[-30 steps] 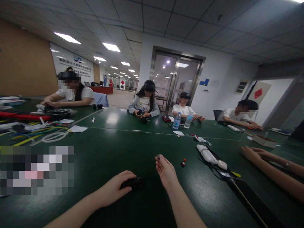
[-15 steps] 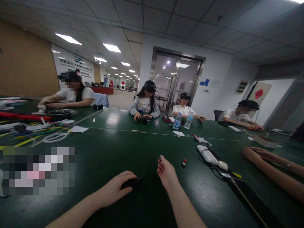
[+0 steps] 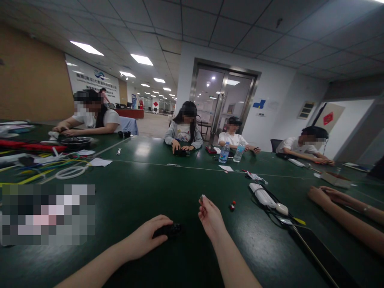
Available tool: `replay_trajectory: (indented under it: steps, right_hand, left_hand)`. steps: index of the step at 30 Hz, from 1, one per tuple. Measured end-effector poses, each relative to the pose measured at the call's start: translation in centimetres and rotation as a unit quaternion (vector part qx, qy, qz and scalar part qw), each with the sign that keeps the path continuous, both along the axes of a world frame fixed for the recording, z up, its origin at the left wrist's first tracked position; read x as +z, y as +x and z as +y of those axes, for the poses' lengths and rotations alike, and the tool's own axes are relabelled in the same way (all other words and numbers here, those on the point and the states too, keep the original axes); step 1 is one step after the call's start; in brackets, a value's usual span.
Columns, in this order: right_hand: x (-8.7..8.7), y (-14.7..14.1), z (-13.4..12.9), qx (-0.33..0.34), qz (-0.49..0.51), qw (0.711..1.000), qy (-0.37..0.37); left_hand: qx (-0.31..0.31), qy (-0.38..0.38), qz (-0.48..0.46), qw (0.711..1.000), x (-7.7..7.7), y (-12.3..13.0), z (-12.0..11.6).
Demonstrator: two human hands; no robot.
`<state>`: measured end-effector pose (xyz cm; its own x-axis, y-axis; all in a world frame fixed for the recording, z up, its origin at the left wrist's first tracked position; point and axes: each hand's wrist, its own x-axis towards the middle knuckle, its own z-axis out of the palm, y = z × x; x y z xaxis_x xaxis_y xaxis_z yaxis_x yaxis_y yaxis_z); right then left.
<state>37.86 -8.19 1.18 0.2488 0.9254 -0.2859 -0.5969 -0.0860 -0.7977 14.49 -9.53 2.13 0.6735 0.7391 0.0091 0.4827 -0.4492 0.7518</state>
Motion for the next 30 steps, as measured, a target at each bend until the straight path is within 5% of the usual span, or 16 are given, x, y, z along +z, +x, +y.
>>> replay_trajectory:
  steps: [30]
  right_hand:
    - [-0.6,0.5,0.2,-0.016,-0.036,0.997,-0.061]
  left_hand:
    - [0.017,-0.011,-0.011,1.0,-0.1,-0.3,-0.1]
